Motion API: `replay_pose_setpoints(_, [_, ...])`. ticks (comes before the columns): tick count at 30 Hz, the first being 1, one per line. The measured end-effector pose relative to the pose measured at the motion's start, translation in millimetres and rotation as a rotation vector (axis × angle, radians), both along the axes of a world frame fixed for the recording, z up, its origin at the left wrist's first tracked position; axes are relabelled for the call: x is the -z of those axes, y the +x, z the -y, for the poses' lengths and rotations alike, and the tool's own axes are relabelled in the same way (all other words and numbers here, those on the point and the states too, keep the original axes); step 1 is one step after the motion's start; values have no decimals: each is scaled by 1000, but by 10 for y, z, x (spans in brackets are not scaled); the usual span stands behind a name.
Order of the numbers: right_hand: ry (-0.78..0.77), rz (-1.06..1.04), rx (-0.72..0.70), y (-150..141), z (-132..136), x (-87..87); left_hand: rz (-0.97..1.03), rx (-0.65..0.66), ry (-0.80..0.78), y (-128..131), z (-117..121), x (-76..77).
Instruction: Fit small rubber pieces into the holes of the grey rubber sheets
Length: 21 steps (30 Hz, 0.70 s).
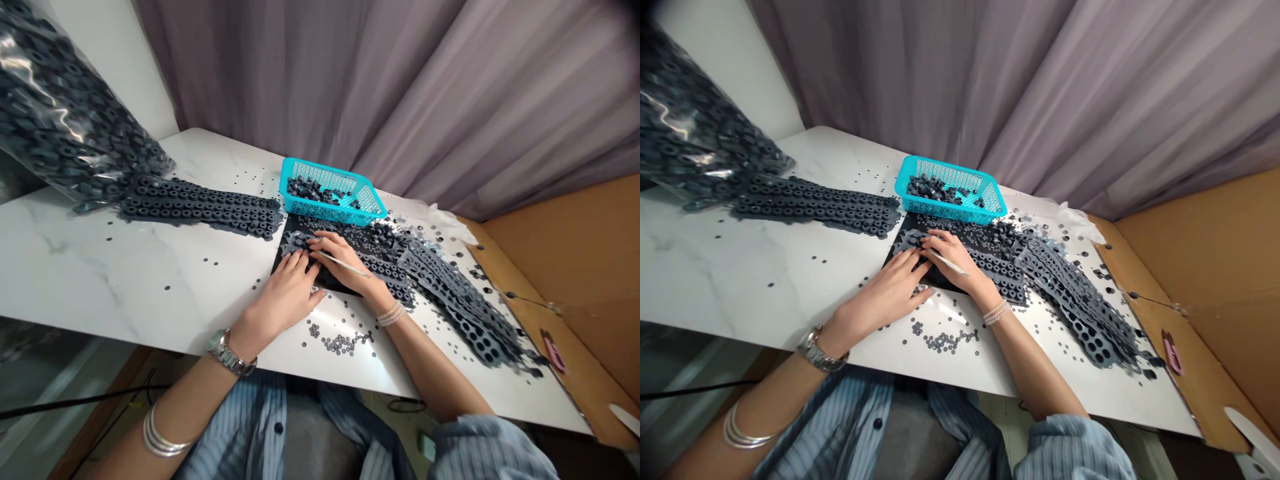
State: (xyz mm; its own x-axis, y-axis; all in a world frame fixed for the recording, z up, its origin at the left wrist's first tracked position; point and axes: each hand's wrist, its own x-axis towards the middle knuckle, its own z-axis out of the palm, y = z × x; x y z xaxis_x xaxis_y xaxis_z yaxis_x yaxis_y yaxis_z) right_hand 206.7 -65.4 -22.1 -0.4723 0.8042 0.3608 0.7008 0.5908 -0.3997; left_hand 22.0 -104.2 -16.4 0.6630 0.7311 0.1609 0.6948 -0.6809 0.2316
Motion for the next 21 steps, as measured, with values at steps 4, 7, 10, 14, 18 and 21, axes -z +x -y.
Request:
replay_pose_setpoints(4, [71, 87, -6, -22, -20, -9, 17, 2, 1, 0, -4, 7])
replay_pose_setpoints(7, [125, 162, -28, -31, -42, -30, 20, 12, 3, -5, -8, 13])
replay_pose_setpoints(10, [162, 230, -58, -39, -52, -61, 28, 15, 8, -10, -9, 3])
replay_pose_setpoints(14, [189, 286, -9, -95, -28, -91, 25, 27, -3, -14, -14, -33])
replay_pose_setpoints(18, [186, 253, 60, -131, -17, -100, 38, 35, 2, -16, -26, -46])
replay_pose_setpoints(21, [221, 166, 191, -10, -58, -135, 26, 32, 6, -14, -31, -26])
